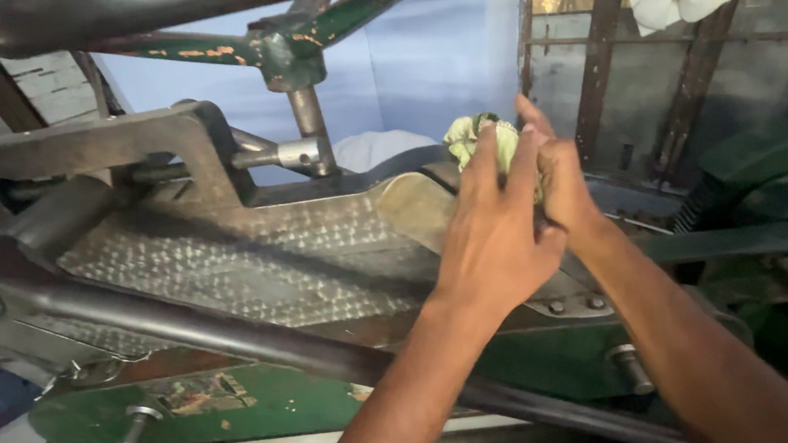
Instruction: The person wipes the surfaces of a green industrial paper-cutting machine using a cloth. They clean the front panel, the metal cutting bed, the guide rail, and the motor housing.
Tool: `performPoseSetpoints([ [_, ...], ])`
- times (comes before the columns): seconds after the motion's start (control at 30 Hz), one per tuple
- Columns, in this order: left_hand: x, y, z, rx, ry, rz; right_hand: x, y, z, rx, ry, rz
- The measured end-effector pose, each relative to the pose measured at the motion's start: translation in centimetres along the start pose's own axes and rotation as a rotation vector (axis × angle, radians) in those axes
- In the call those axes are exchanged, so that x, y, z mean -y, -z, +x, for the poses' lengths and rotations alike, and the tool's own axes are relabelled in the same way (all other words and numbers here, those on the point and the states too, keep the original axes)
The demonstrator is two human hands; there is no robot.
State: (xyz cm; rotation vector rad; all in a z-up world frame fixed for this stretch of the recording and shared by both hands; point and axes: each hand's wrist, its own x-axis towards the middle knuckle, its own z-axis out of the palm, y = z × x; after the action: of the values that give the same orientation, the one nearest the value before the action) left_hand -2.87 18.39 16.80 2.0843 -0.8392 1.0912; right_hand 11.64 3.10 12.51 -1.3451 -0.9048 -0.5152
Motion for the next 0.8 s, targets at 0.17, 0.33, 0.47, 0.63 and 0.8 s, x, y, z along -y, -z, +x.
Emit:
performPoseSetpoints([
  [0.17, -0.1, 1.4, 2.5, 0.096, 0.054, 0.237, 2.1, -1.6, 2.5, -0.037, -0.322, 0.166],
  [0.33, 0.3, 2.3, 4.7, 0.127, 0.161, 0.452, 4.6, -3.8, 5.3, 0.058, -0.333, 0.129],
  [0.47, 2.4, 3.4, 5.7, 0.04, 0.155, 0.523, 5.4, -5.2, 6.8, 0.084, -0.388, -0.05],
  [0.63, 5.8, 4.2, 5.9, 0.07, 0.188, 0.425, 4.3, -6.8, 8.9, 0.043, -0.404, -0.118],
  [0.8, 8.2, 4.6, 5.6, 0.099, 0.197, 0.152, 4.1, -6.7, 9.1, -0.057, -0.344, 0.343],
])
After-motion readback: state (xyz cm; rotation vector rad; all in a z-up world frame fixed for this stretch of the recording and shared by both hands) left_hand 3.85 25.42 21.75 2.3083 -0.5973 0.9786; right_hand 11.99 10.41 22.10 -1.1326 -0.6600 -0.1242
